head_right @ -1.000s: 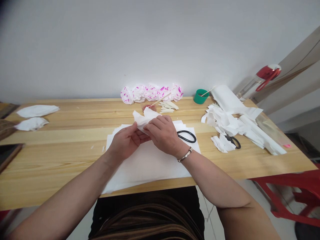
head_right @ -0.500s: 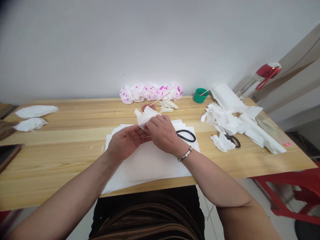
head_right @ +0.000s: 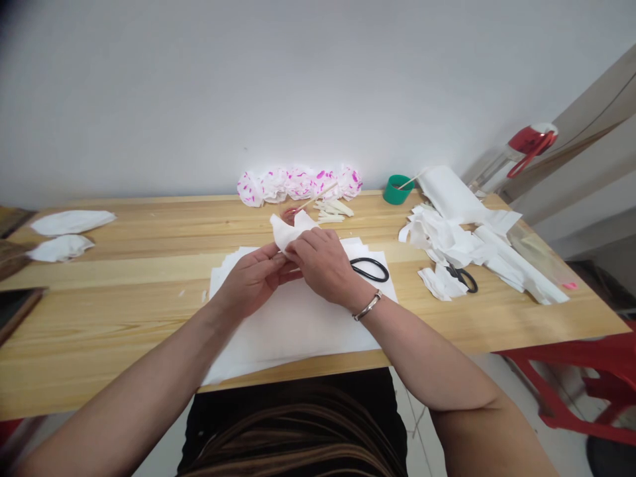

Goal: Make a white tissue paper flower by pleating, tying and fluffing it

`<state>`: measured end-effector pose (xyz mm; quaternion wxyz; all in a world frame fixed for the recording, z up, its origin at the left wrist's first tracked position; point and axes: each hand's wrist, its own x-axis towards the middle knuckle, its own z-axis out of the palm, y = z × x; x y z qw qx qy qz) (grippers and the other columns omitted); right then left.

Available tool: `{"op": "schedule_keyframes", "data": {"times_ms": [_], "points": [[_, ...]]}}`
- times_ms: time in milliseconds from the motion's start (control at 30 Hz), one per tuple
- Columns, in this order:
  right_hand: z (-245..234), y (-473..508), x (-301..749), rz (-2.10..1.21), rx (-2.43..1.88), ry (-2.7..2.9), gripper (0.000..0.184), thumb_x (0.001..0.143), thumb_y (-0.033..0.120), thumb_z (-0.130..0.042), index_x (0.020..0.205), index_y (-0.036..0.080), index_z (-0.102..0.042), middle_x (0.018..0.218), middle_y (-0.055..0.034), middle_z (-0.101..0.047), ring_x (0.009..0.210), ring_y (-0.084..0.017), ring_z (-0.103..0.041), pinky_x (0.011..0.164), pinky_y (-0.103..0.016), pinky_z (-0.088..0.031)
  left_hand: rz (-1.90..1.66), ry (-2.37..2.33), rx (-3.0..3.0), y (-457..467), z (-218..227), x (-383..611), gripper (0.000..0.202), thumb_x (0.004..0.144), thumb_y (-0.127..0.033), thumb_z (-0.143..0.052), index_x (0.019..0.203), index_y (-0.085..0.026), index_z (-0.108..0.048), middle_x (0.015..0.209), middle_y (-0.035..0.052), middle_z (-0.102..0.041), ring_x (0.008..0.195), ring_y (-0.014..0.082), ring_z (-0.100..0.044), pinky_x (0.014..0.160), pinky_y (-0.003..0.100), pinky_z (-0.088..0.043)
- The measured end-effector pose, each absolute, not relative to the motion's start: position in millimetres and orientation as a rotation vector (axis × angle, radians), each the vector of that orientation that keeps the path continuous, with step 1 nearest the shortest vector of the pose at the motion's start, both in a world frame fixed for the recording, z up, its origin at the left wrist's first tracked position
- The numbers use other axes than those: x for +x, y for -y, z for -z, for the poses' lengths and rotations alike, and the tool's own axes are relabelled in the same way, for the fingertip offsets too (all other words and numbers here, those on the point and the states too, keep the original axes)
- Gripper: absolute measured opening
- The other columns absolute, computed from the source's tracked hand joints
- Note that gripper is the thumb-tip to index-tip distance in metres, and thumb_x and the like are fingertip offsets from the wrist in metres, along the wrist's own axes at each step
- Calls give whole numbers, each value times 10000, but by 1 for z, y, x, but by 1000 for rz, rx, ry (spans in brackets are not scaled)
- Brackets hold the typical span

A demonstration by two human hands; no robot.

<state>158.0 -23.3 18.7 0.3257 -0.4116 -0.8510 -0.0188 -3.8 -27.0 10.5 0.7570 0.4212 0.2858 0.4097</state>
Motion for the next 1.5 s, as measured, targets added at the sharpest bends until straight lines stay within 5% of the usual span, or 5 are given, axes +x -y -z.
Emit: {"op": "schedule_keyframes", "data": {"times_ms": [967,1500], "points": [[-17,23,157,87,-1146,2293,196,912,178,-405,789,177,-558,788,-46,-599,762,-177,-471,701,-317,-314,-905,-732,976,30,-14,1,327,848,-326,-556,1151,-218,-609,1057,71,-665,992,216,-606,892,411,-435],[-19,25,156,-176,-1146,2128,143,899,214,-454,802,187,-556,781,-45,-585,742,-169,-493,708,-312,-370,-953,-788,913,29,-12,0,244,795,-323,-636,969,-158,-593,897,58,-690,866,184,-642,877,414,-455]]}}
